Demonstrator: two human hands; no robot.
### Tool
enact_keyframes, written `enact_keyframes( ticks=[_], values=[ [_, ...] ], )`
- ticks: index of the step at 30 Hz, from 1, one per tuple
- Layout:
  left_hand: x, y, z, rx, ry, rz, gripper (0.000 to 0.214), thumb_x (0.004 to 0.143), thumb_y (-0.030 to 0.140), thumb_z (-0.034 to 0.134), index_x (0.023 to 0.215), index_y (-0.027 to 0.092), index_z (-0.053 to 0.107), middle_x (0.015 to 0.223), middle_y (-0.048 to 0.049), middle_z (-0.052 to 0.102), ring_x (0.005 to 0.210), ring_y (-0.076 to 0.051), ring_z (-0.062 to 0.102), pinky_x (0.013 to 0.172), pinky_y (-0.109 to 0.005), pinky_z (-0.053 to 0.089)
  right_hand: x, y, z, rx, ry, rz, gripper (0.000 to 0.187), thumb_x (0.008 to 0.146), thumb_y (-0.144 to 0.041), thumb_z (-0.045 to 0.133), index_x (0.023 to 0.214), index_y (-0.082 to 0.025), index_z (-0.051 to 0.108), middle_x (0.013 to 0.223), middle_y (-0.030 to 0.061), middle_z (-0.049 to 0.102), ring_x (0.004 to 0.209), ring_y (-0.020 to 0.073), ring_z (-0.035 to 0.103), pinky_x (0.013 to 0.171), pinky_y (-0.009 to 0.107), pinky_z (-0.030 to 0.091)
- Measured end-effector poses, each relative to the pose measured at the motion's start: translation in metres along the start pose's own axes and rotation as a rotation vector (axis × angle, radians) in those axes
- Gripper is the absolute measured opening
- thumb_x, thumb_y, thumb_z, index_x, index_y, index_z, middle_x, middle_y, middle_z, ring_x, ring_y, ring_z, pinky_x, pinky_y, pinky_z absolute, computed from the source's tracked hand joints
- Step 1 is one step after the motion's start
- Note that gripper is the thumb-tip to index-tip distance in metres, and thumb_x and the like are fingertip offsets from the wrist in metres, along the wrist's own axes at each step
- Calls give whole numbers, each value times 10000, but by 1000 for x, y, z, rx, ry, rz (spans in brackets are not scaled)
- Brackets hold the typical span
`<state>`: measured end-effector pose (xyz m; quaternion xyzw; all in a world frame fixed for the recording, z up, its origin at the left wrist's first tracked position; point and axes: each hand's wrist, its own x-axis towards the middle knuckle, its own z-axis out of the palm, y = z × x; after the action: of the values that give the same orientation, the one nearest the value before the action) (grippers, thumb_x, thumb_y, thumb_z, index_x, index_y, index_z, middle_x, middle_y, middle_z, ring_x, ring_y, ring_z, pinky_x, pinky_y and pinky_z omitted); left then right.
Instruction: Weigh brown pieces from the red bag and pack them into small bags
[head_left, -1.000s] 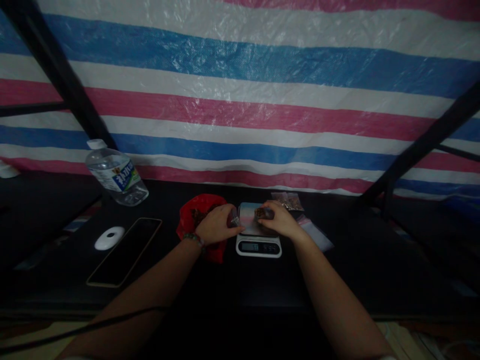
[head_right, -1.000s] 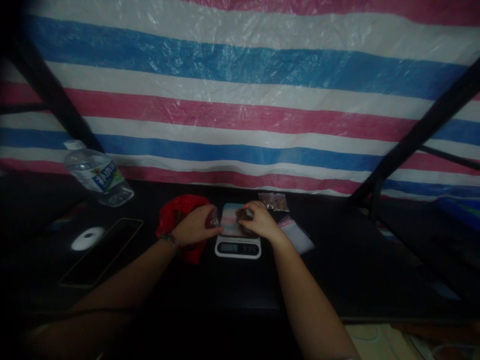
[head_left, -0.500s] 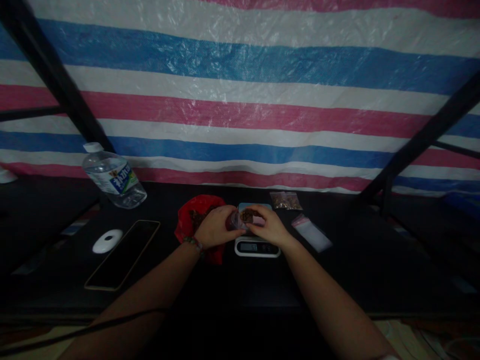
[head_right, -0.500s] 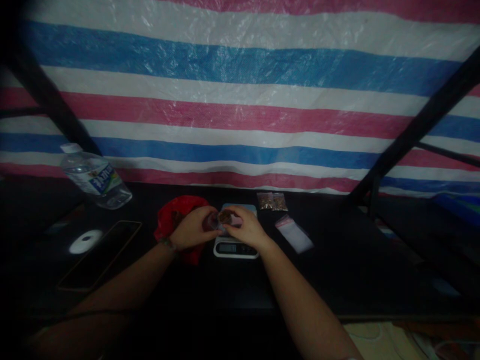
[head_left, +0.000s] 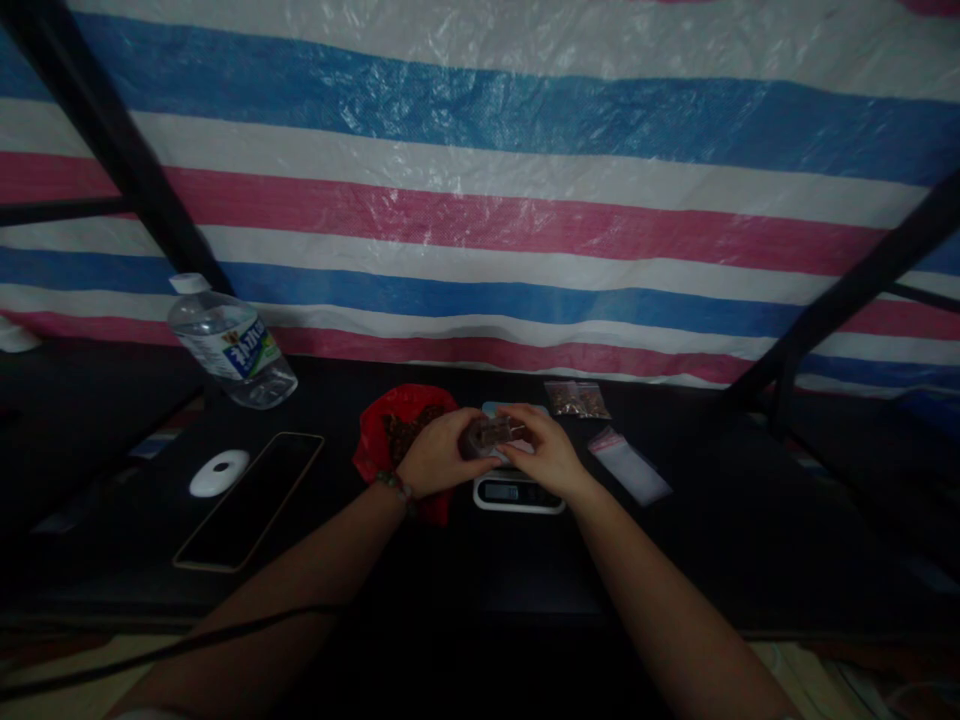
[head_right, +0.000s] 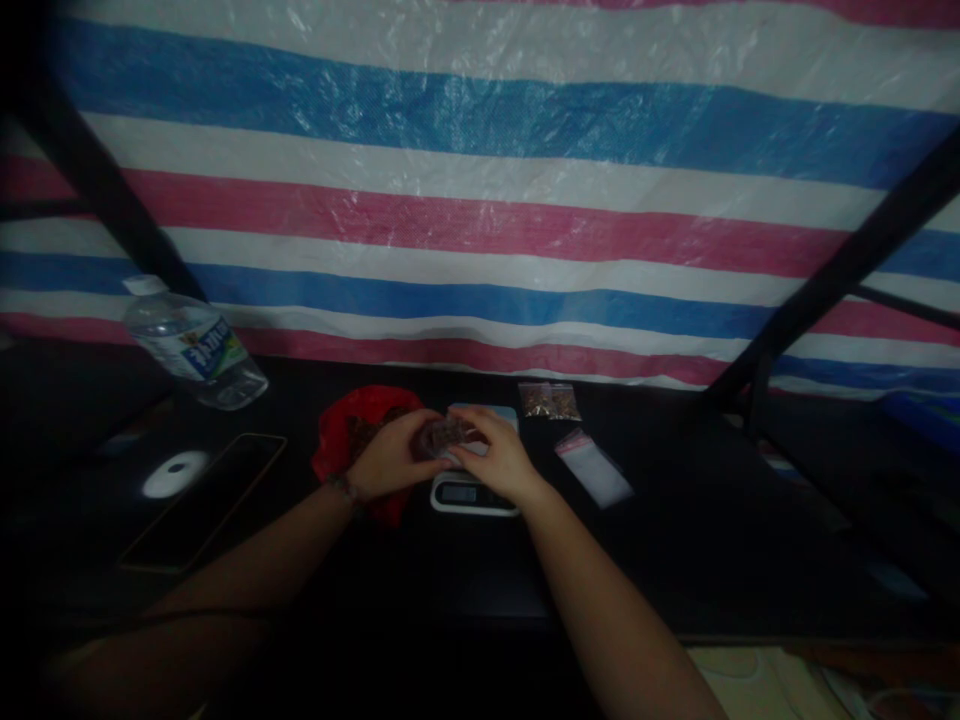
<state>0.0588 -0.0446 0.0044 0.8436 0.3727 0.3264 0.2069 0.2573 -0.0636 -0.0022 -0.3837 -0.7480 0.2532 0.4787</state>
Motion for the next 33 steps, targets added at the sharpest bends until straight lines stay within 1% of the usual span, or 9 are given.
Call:
enact_keyframes(
  ticks=[4,7,12,15,19,23,26,30,33],
  values=[
    [0,2,0,-29,-9,-46,502,698,457,705,1085,182,542,1030,-69,642,916,-228,620,799,-340,485,0,-2,-1,11,1,22,547,778,-202,650,1300,-287,509,1205,62,627,983,189,623,827,340,533],
    [-1,2,0,-44,-1,-59,487,705,436,699,1080,179,527,1002,-58,636,881,-215,620,768,-327,487,0,-2,-3,22,-11,28,579,792,-214,642,1338,-291,466,1232,62,620,969,188,625,842,351,525],
    [-1,0,1,-59,18,-68,489,713,424,693,1089,168,512,979,-57,631,852,-207,618,739,-318,487,1,-3,-7,-42,6,-1,435,791,-239,657,1217,-281,577,1181,61,640,923,189,627,807,350,531],
    [-1,1,2,-65,17,-58,483,710,410,699,1084,167,516,979,-54,630,852,-203,616,736,-314,488,1,-6,-9,-73,-8,-73,360,816,-244,634,1172,-289,613,1179,55,641,986,200,622,820,356,529],
    [-1,1,2,-79,12,-40,475,712,409,701,1078,166,519,977,-53,629,849,-199,616,738,-311,492,1,-7,-10,-70,-10,-102,355,834,-254,615,1185,-303,616,1192,54,637,1085,218,595,893,385,508],
    [-1,0,2,-100,7,-25,430,723,374,689,1063,171,521,943,-45,628,812,-188,615,712,-299,493,0,-3,-9,-35,-25,-52,387,819,-231,623,1199,-303,601,1182,53,629,1036,207,614,878,373,522],
    [-1,-3,0,-142,52,-31,390,745,363,665,1048,174,508,918,-43,625,787,-179,616,693,-294,494,0,-2,-8,-35,-14,-25,438,784,-199,634,1208,-295,578,1153,62,599,984,201,616,814,355,549],
    [-1,-12,-2,-265,113,-29,349,765,358,646,1032,181,506,889,-39,622,790,-172,616,700,-289,492,1,-2,-10,-114,17,-36,525,743,-129,595,1243,-284,543,1153,80,529,1043,223,563,785,362,552],
    [1,-23,-3,-436,249,-66,335,807,390,591,1058,188,500,884,-35,609,766,-157,605,687,-284,487,2,2,-12,-134,56,-41,528,713,-103,579,1213,-272,545,1130,77,512,1024,221,554,789,368,546]
  ],
)
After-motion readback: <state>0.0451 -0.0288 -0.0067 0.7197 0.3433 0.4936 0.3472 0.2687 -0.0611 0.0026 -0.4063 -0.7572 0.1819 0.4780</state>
